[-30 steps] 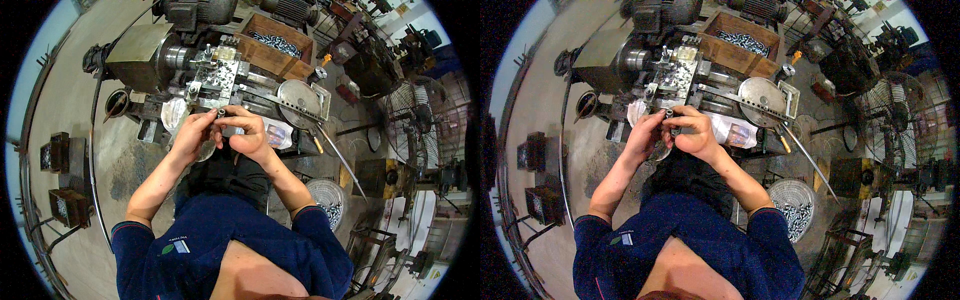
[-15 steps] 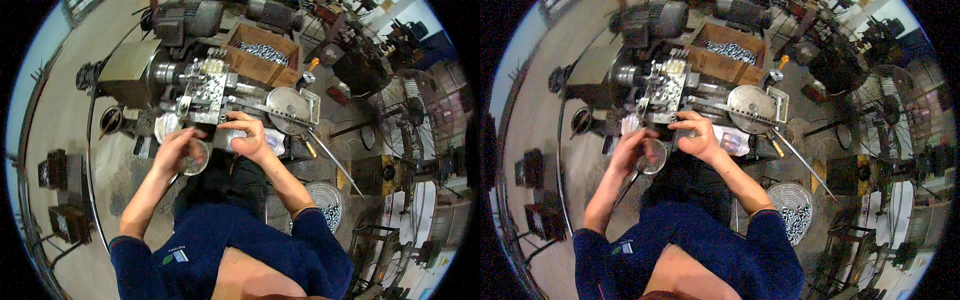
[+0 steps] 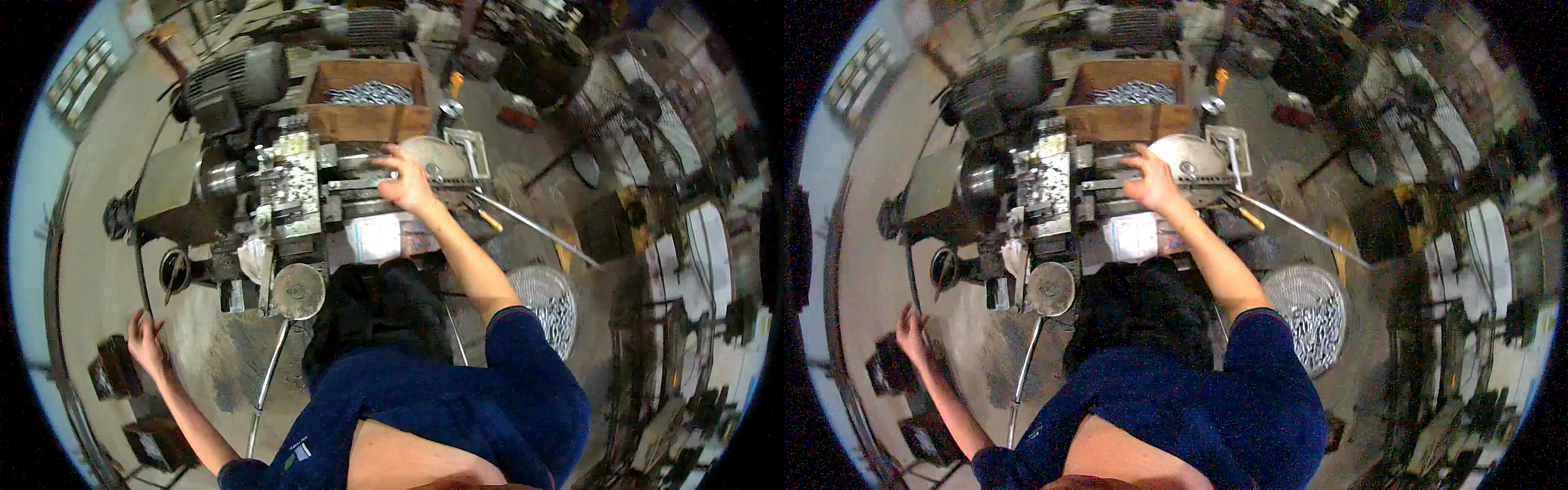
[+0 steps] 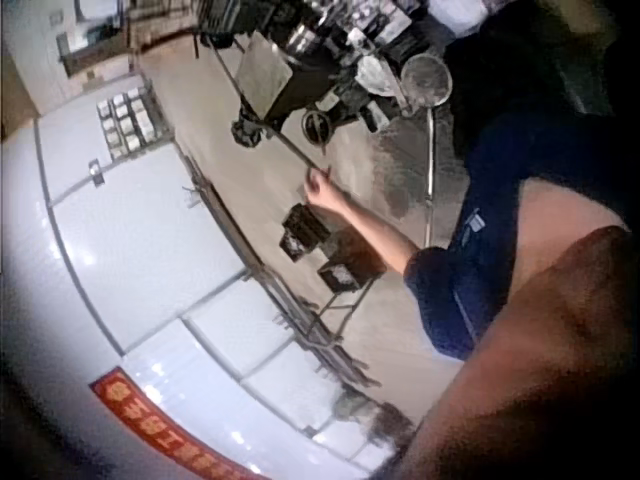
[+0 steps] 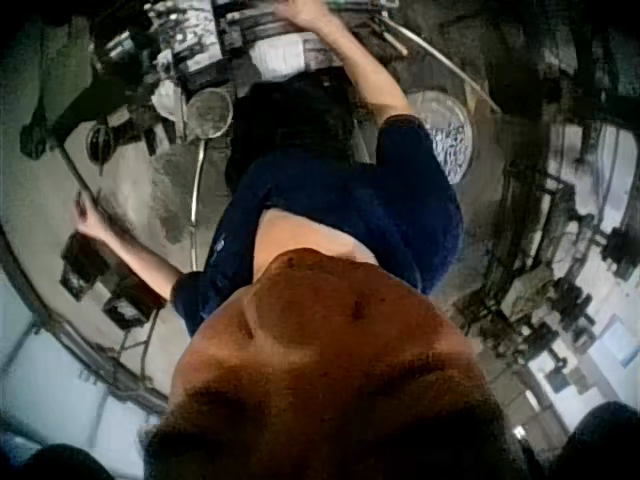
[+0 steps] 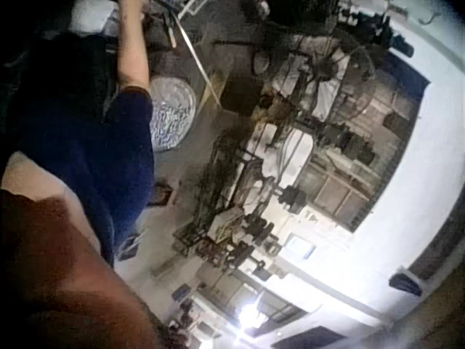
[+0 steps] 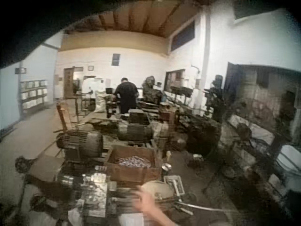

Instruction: The person operates a lathe by placing metal components into the machine, adjusting levers and handles to process the parts, and then putting the finished items into a container.

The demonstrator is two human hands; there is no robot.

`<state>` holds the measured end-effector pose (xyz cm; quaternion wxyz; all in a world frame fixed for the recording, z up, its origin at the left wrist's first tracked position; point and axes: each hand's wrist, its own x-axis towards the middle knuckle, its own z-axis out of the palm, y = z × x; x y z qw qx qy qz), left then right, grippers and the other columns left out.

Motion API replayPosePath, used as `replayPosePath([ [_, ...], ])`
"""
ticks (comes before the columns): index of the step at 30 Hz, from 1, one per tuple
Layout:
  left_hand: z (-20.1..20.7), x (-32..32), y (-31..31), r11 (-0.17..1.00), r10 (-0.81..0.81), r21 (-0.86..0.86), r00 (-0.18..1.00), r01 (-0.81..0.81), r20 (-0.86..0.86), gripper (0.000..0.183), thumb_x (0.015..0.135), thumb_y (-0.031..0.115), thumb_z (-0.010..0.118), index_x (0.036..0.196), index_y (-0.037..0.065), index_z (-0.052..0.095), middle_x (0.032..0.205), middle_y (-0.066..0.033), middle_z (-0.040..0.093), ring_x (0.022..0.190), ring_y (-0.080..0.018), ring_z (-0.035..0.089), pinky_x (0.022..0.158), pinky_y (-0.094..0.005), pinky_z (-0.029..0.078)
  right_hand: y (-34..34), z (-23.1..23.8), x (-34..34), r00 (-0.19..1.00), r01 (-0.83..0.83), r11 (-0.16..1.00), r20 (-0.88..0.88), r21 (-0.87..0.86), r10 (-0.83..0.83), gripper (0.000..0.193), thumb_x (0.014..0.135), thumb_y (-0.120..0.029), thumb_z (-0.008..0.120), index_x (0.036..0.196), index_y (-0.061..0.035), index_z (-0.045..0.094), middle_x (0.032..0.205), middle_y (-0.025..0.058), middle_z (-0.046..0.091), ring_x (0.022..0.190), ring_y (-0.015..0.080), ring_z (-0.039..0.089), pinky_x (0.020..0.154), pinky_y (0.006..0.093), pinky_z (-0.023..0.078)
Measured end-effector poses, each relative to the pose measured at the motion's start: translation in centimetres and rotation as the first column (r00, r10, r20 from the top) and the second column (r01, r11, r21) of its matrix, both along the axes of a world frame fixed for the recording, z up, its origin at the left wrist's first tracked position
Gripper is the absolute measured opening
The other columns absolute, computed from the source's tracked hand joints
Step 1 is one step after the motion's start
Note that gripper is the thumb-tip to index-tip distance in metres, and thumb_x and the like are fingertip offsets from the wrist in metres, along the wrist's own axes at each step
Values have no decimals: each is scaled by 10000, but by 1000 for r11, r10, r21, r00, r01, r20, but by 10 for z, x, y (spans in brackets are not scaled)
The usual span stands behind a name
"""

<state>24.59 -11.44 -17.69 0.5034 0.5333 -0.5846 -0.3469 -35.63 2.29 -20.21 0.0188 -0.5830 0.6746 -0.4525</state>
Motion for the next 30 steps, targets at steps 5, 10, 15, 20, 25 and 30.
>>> replayPosePath([
  [5,-72,139,-43,953,300,-188,638,-239,709,420,856,210,559,1200,-31,551,1107,-143,617,892,-235,607,784,-301,488,149,-48,-17,956,291,957,27,4,-291,391,598,-172,642,956,-22,682,1158,168,602,998,268,609,821,320,481],
  [10,-126,162,-18,824,10,556,985,-106,172,373,860,295,539,962,-54,626,796,-134,634,643,-234,595,560,-353,479,374,-91,-49,494,764,580,321,283,-808,331,632,-199,664,903,-14,700,960,181,665,839,294,655,779,356,507],
  [15,-109,115,-2,805,-11,589,991,-70,133,363,861,291,539,948,-50,623,785,-131,629,635,-232,591,554,-351,475,491,-128,-38,373,855,167,-360,490,-855,275,652,-261,622,860,-111,720,812,196,656,755,309,658,703,371,524],
  [20,-96,95,4,801,-24,596,993,-52,119,353,861,288,538,934,-47,620,775,-128,625,626,-229,587,548,-350,471,475,-167,-52,481,760,177,-359,625,-800,258,582,-275,622,724,-69,687,783,210,639,775,335,638,745,393,520],
  [25,-95,97,9,810,-29,586,994,-41,110,343,861,284,538,921,-44,617,764,-124,620,618,-226,582,541,-348,467,449,-169,-78,663,559,17,-434,829,-610,301,677,-233,597,887,-39,689,997,172,653,939,312,631,839,377,504],
  [30,-94,92,6,821,-46,571,994,-22,103,334,862,281,537,907,-41,614,754,-121,615,610,-224,578,535,-347,463,435,-164,-79,802,495,-45,-476,868,-360,321,719,-221,574,968,-52,685,1065,167,641,980,283,628,858,370,499],
])
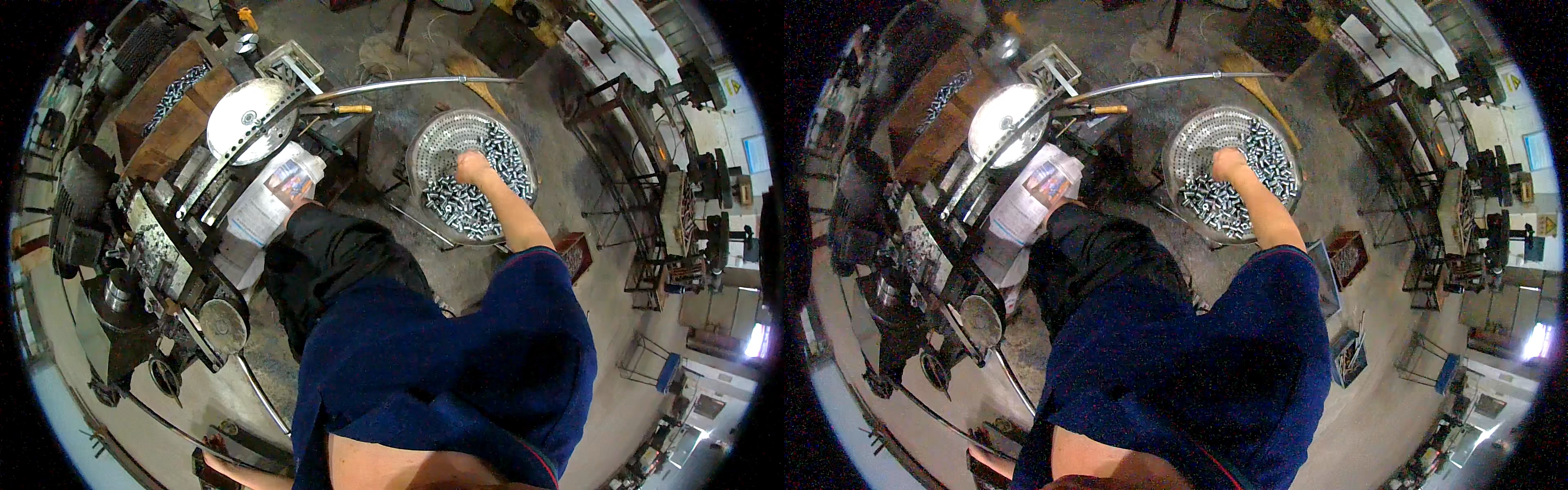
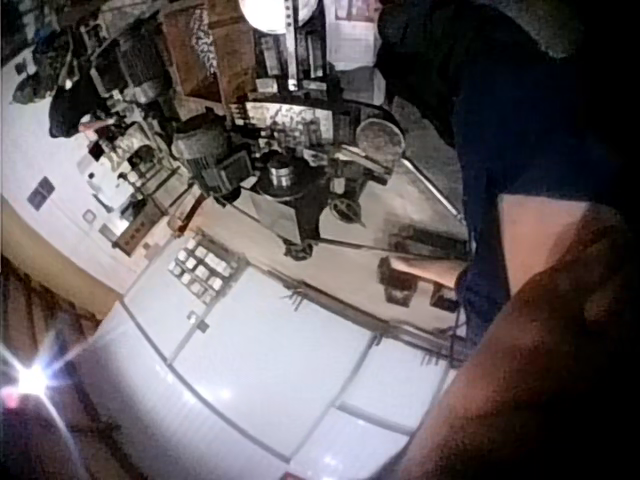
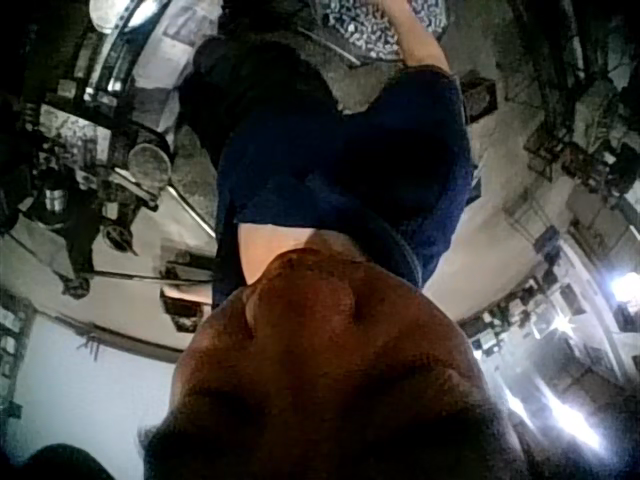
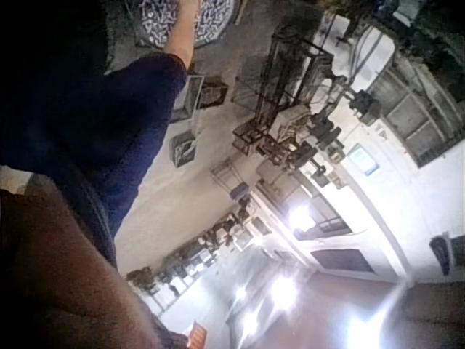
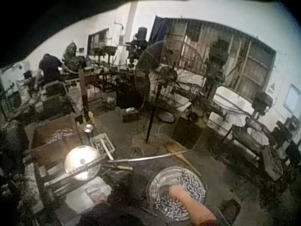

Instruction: The person operates a lathe by placing metal components into the machine, adjusting levers and handles to process the parts, and then putting the finished items into a container.

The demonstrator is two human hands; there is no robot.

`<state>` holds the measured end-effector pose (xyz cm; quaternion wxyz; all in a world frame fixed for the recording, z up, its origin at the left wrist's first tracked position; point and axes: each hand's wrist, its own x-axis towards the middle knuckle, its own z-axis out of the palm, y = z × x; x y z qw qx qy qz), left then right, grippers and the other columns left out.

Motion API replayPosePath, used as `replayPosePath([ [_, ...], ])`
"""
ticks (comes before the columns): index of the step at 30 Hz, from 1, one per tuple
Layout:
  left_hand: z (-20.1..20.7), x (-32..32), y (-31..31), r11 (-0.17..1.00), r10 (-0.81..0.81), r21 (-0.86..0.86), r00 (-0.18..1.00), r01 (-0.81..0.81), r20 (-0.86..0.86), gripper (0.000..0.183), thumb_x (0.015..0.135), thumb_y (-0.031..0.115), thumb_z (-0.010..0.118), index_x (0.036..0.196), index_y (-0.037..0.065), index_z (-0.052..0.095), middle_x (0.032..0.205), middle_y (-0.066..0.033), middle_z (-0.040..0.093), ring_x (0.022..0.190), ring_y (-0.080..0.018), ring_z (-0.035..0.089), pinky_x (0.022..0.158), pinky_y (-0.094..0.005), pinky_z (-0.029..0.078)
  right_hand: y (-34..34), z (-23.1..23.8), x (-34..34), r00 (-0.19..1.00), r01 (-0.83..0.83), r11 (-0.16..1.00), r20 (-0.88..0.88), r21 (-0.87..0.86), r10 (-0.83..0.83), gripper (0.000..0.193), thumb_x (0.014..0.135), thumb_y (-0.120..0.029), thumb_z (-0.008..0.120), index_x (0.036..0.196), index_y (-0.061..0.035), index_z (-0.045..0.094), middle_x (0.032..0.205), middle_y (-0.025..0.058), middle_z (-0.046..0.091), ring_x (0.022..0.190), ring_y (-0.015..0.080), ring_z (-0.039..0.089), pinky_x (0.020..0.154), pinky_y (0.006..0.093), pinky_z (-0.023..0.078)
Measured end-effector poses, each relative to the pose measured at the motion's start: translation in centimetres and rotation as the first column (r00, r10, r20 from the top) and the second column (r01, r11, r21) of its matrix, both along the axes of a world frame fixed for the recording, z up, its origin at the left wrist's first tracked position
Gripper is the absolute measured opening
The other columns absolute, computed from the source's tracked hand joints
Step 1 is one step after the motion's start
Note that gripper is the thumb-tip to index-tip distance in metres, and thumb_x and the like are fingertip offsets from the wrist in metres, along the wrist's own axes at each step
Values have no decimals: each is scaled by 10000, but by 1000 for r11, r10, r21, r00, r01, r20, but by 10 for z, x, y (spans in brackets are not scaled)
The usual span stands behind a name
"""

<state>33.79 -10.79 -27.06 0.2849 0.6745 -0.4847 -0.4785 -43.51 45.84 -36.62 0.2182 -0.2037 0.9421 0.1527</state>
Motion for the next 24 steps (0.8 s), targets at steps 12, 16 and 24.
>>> replayPosePath([
  [12,2,-3,10,1000,18,3,1000,-18,-16,314,862,272,535,874,-33,607,729,-113,604,590,-218,568,519,-343,454,-20,8,10,975,213,976,-59,-32,-215,423,757,-283,576,1108,-51,616,1147,153,609,1070,260,581,934,354,448],
  [16,2,-8,11,1000,18,10,1000,-17,-16,308,862,269,535,863,-31,605,720,-110,601,584,-216,565,514,-342,451,-9,-4,-6,996,87,996,28,13,-87,424,738,-308,585,1069,-49,636,1140,158,609,1067,258,580,934,352,448],
  [24,3,-10,13,1000,19,11,1000,-18,-12,297,863,263,534,841,-26,600,703,-105,593,571,-212,558,504,-339,445,14,-9,-14,999,41,992,-15,-117,-43,435,680,-348,627,969,-24,656,1019,184,642,973,288,614,882,337,479],
])
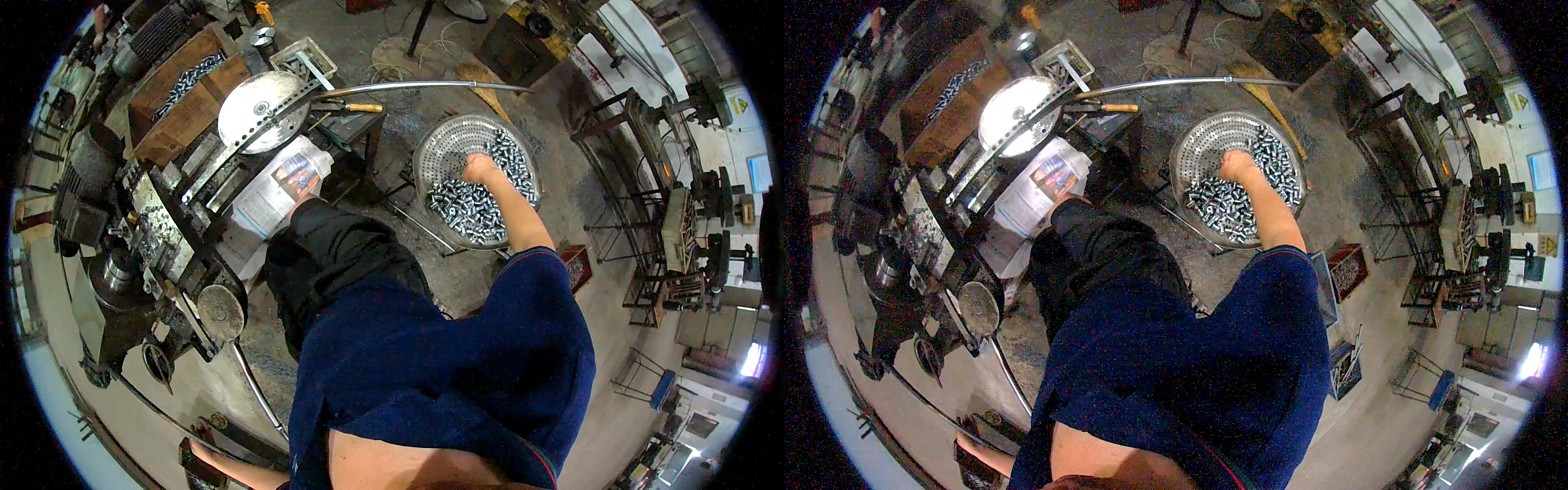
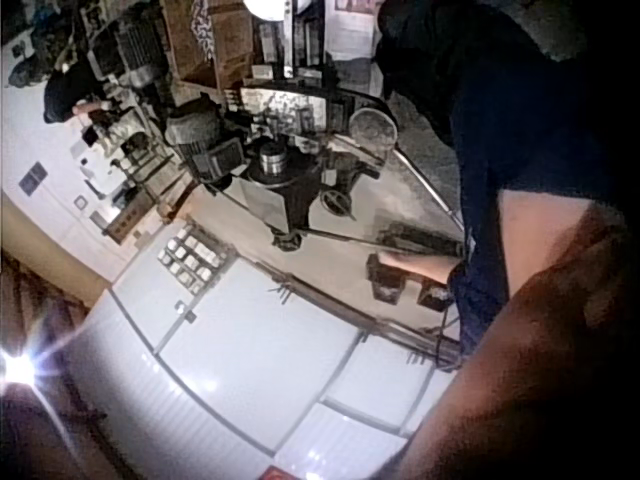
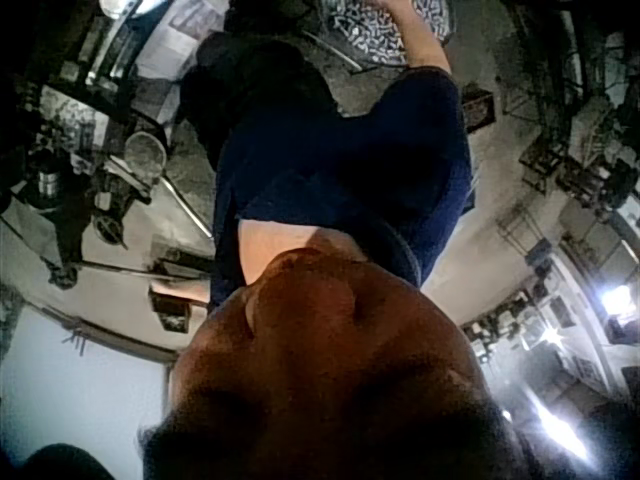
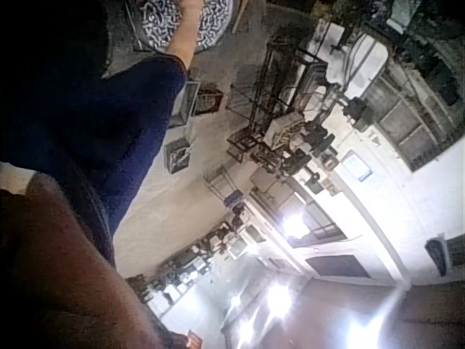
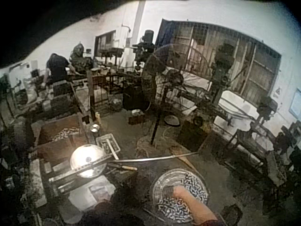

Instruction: The person operates a lathe by placing metal components into the machine, adjusting levers and handles to process the parts, and then putting the finished items into a container.

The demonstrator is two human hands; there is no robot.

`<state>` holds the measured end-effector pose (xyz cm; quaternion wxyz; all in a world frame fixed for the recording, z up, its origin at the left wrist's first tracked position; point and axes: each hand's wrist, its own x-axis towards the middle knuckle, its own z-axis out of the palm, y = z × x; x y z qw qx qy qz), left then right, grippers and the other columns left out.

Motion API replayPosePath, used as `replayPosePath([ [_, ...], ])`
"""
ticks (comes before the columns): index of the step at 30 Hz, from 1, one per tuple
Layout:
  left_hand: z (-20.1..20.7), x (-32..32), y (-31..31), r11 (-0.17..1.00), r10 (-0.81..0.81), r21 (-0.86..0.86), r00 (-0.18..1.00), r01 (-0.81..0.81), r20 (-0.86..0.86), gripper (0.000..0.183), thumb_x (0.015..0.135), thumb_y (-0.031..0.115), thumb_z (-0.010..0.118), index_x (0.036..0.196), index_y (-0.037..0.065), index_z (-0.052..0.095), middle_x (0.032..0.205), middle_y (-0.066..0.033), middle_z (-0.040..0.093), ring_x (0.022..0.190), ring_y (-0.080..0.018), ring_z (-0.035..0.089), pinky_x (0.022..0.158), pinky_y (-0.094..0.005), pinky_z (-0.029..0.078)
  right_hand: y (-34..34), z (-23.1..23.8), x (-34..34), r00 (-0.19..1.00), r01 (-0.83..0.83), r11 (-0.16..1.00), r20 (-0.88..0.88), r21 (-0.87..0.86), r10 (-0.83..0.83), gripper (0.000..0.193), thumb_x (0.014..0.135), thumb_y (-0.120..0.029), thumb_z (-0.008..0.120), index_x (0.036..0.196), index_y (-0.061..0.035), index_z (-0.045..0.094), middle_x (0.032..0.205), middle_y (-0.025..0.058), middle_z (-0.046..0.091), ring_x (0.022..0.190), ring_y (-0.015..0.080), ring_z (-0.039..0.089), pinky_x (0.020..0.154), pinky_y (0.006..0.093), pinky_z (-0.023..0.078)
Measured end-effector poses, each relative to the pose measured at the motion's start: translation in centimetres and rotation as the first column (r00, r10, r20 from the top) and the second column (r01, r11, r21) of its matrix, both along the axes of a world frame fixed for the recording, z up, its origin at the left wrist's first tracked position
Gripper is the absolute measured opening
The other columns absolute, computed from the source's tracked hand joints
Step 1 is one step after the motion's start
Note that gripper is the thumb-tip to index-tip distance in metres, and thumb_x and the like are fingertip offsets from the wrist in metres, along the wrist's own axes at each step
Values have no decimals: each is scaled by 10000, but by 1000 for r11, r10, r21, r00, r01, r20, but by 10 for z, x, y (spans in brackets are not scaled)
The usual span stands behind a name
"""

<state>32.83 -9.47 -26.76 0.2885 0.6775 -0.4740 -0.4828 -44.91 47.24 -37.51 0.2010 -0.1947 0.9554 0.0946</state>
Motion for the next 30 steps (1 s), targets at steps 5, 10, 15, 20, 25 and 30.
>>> replayPosePath([
  [5,4,-2,-1,1000,-5,0,1000,5,1,291,863,260,533,827,-22,597,693,-101,589,562,-209,554,497,-338,441,7,-13,-3,995,97,990,-19,-106,-100,434,670,-320,618,963,-1,645,1044,214,628,975,330,614,871,389,489],
  [10,2,-3,-4,1000,-20,6,1000,20,0,287,864,256,533,813,-19,595,682,-98,584,554,-207,550,491,-336,437,5,-10,10,994,-111,993,15,-29,112,381,657,-269,587,921,0,647,981,207,642,948,333,618,857,396,491],
  [15,7,1,-8,1000,-14,-8,999,14,-37,282,864,252,532,799,-16,592,672,-95,579,546,-204,546,484,-335,433,-13,1,19,1000,-8,998,-26,-70,6,300,661,-267,589,806,-19,676,942,218,650,924,326,630,840,403,499],
  [20,13,12,-17,994,-68,-92,987,55,-143,279,864,249,531,786,-13,589,661,-91,575,538,-202,542,478,-333,429,-26,4,14,989,63,997,129,45,-68,313,655,-277,607,858,-58,700,950,192,660,893,321,648,805,397,515],
  [25,-8,34,-32,976,122,-148,963,-160,-239,230,843,202,552,815,-24,580,653,-131,590,529,-208,564,490,-330,465,-22,-7,4,983,144,989,112,38,-147,399,641,-345,655,919,-60,689,1005,187,651,938,323,632,821,393,506],
  [30,-2,33,-35,932,98,-360,923,46,371,300,870,179,533,1015,-75,597,794,-154,642,739,-259,626,661,-363,486,-16,-6,-11,969,233,960,-51,-155,-244,340,625,-335,662,767,-26,666,958,204,656,919,329,632,807,381,509],
])
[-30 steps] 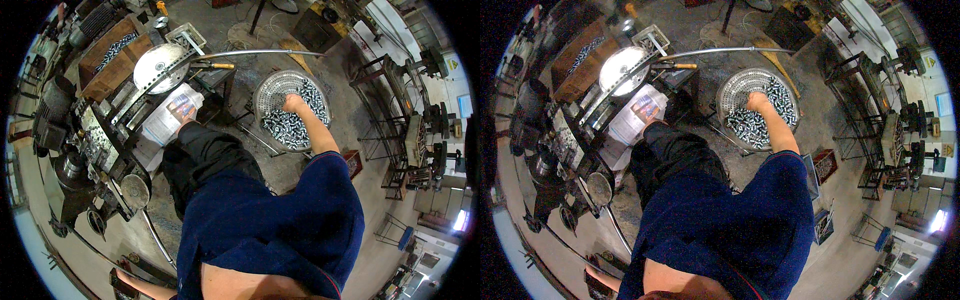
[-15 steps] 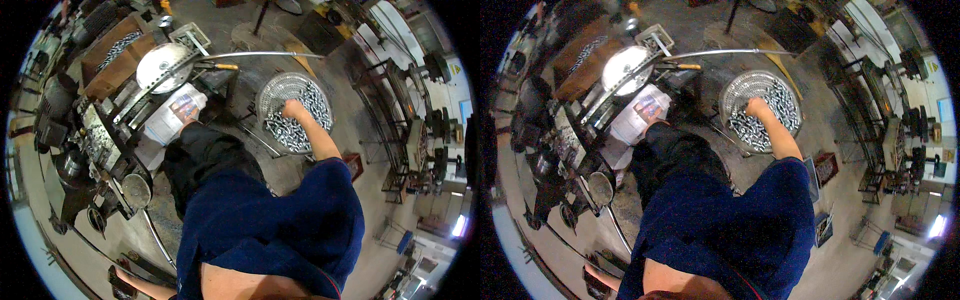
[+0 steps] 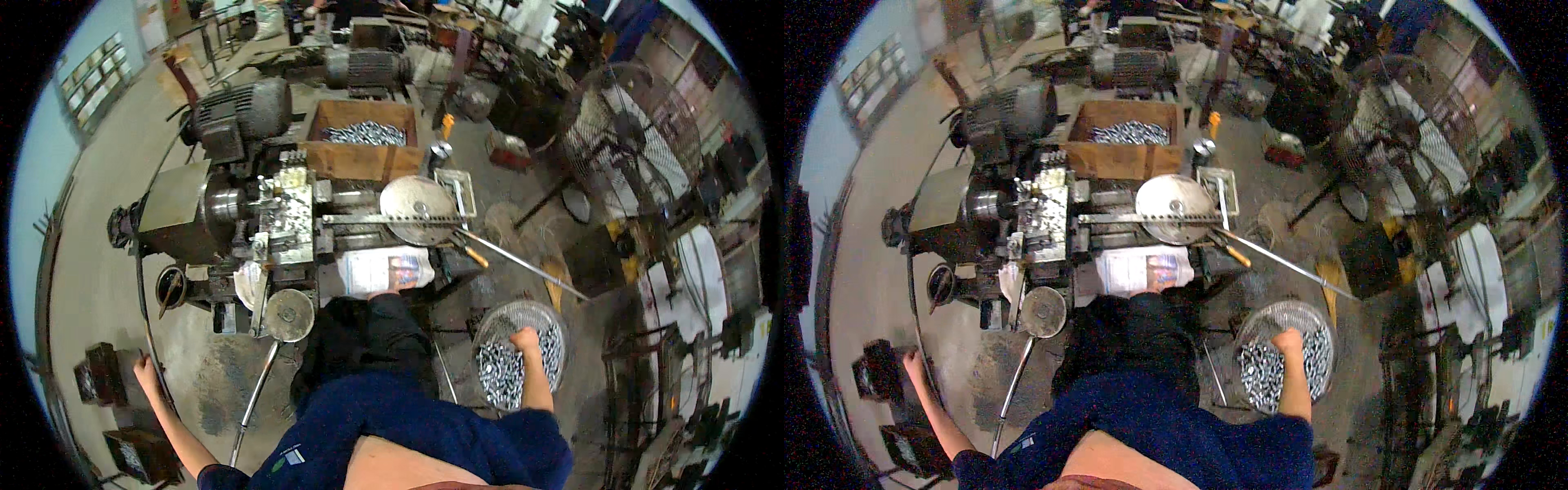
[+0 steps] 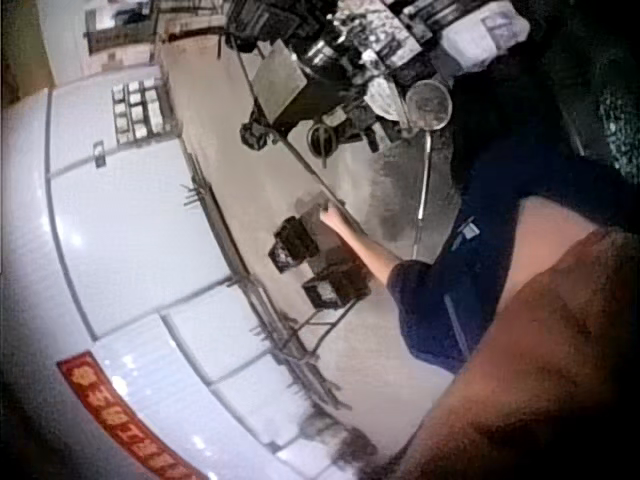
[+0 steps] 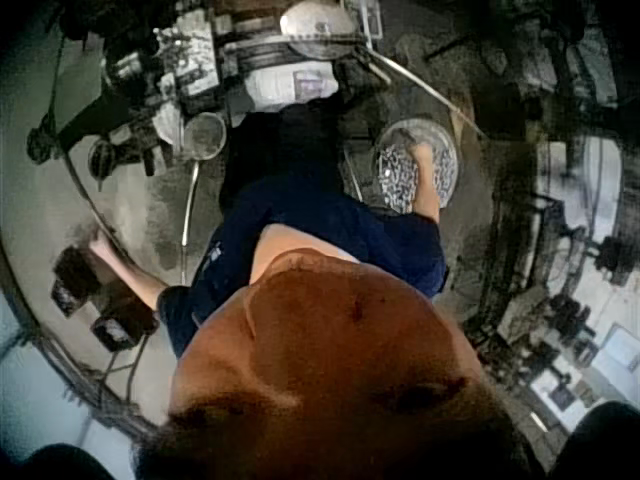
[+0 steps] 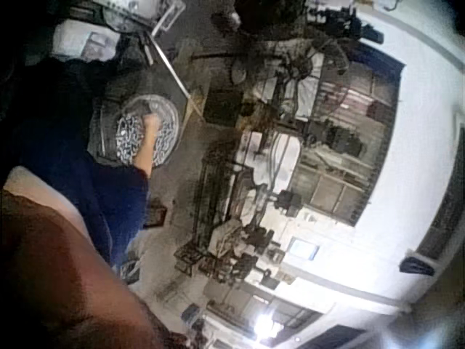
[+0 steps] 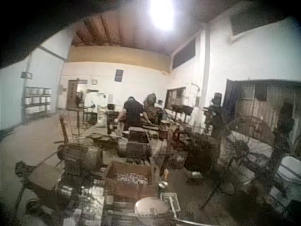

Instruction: The person operates a lathe by placing metal components into the machine, adjusting levers and handles to process the parts, and then putting the finished items into a container.

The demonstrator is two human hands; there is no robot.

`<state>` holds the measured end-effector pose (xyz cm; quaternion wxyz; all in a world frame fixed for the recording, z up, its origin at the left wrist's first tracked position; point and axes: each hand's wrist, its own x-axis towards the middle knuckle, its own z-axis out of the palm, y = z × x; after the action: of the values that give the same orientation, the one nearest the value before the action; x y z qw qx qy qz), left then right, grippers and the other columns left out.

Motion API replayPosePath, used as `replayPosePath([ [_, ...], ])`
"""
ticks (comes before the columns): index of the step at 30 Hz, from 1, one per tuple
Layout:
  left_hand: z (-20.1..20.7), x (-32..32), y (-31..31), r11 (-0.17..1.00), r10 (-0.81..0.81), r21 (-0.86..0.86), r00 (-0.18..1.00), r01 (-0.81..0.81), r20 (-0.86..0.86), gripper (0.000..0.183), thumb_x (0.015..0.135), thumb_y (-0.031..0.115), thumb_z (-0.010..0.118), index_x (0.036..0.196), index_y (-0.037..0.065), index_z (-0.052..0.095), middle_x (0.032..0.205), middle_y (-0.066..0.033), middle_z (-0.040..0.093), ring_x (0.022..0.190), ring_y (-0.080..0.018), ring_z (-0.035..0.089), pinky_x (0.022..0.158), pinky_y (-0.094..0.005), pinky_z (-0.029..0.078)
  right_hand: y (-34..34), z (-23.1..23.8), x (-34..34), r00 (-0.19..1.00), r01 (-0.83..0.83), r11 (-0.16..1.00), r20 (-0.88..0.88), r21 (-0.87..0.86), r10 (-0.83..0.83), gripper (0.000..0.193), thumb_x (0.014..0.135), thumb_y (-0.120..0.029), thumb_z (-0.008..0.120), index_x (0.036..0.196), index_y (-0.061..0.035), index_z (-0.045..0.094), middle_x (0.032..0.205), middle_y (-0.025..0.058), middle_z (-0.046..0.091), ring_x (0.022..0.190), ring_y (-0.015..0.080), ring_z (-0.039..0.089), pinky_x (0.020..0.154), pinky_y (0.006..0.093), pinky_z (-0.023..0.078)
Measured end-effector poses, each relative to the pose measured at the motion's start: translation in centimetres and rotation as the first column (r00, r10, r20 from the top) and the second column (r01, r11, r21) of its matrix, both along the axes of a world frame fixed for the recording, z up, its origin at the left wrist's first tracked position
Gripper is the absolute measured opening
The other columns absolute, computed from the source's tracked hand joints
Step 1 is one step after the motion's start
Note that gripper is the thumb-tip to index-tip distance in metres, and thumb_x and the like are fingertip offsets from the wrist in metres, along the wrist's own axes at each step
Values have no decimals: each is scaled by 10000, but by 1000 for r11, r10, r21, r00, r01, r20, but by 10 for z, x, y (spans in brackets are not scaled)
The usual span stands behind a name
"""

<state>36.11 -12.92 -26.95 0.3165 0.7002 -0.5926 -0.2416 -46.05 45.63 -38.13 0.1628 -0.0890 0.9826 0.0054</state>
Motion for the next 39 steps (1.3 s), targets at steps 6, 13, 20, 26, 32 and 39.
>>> replayPosePath([
  [6,111,-125,26,939,-129,-315,990,140,56,280,933,144,458,1093,-45,587,779,-111,638,717,-149,602,685,-287,466,-104,102,42,921,-281,581,-43,-764,388,276,682,-97,592,917,-4,702,831,103,702,750,169,654,727,289,508],
  [13,155,-363,94,660,-564,-148,356,737,-745,298,896,151,509,1052,-93,578,889,-158,665,793,-218,656,767,-313,504,-321,226,186,440,-491,-232,-469,-840,766,416,590,-194,587,947,-8,696,1089,191,634,1008,310,592,875,374,438],
  [20,138,-403,126,432,-347,-124,38,893,-937,410,955,344,460,898,-33,611,775,-141,661,691,-214,653,658,-298,510,-376,262,244,237,-422,-470,-594,-775,769,490,555,-167,572,1018,-46,678,1156,175,606,1063,338,550,937,397,415],
  [26,134,-394,117,547,-440,-143,138,825,-887,284,909,252,564,843,-18,623,706,-93,645,622,-154,623,601,-273,493,-377,260,259,241,-530,-381,-565,-758,789,479,544,-147,599,1009,-48,657,1156,178,586,1029,348,548,896,391,434],
  [32,141,-388,114,626,-664,-152,422,765,-617,218,838,178,660,818,-38,643,680,-48,625,606,-97,580,550,-235,462,-390,271,265,146,-677,-428,-679,-599,720,343,534,-99,635,871,-43,658,991,123,624,854,296,572,740,386,479],
  [39,147,-368,99,682,-635,-210,424,700,-646,240,838,192,664,788,-43,660,644,-40,626,563,-79,565,508,-228,447,-419,293,275,-9,-645,-454,-588,-615,809,343,538,-95,615,871,-39,671,974,130,633,831,305,574,733,379,482],
])
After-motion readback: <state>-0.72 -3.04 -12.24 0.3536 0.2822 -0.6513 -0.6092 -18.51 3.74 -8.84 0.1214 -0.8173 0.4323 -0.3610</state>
